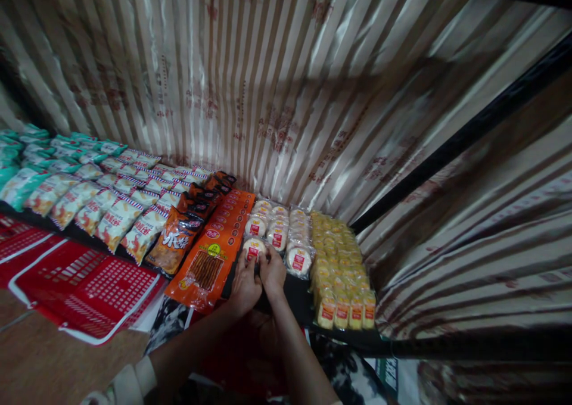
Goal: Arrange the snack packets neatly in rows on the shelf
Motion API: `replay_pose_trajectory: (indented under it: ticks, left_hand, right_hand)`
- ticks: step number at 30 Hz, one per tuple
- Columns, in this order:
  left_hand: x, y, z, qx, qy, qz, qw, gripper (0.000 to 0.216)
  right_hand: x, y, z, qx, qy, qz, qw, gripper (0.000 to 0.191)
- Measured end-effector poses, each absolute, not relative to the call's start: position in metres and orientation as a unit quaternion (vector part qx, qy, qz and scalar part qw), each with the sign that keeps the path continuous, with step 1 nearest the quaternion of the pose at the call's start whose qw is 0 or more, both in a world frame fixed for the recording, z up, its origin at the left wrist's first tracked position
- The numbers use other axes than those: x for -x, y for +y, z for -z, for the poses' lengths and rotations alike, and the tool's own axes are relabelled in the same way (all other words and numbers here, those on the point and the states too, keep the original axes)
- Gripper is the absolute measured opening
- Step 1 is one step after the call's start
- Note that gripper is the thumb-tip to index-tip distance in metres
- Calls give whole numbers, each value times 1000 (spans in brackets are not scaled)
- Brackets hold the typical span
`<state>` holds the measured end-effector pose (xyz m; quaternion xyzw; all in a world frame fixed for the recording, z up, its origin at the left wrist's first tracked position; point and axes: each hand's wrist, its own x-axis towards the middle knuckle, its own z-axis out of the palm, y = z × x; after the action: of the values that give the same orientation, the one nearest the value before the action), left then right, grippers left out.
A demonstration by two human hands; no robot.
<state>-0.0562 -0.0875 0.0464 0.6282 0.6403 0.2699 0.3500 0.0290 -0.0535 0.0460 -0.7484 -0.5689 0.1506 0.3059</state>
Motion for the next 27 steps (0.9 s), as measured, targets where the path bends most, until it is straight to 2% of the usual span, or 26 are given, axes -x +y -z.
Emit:
replay_pose_trajectory:
  ticks: [27]
  left_hand:
    - [60, -46, -44, -667, 622, -239, 333, 60]
  right_hand:
    - [-24, -10, -34, 720, -559, -156, 381, 45]
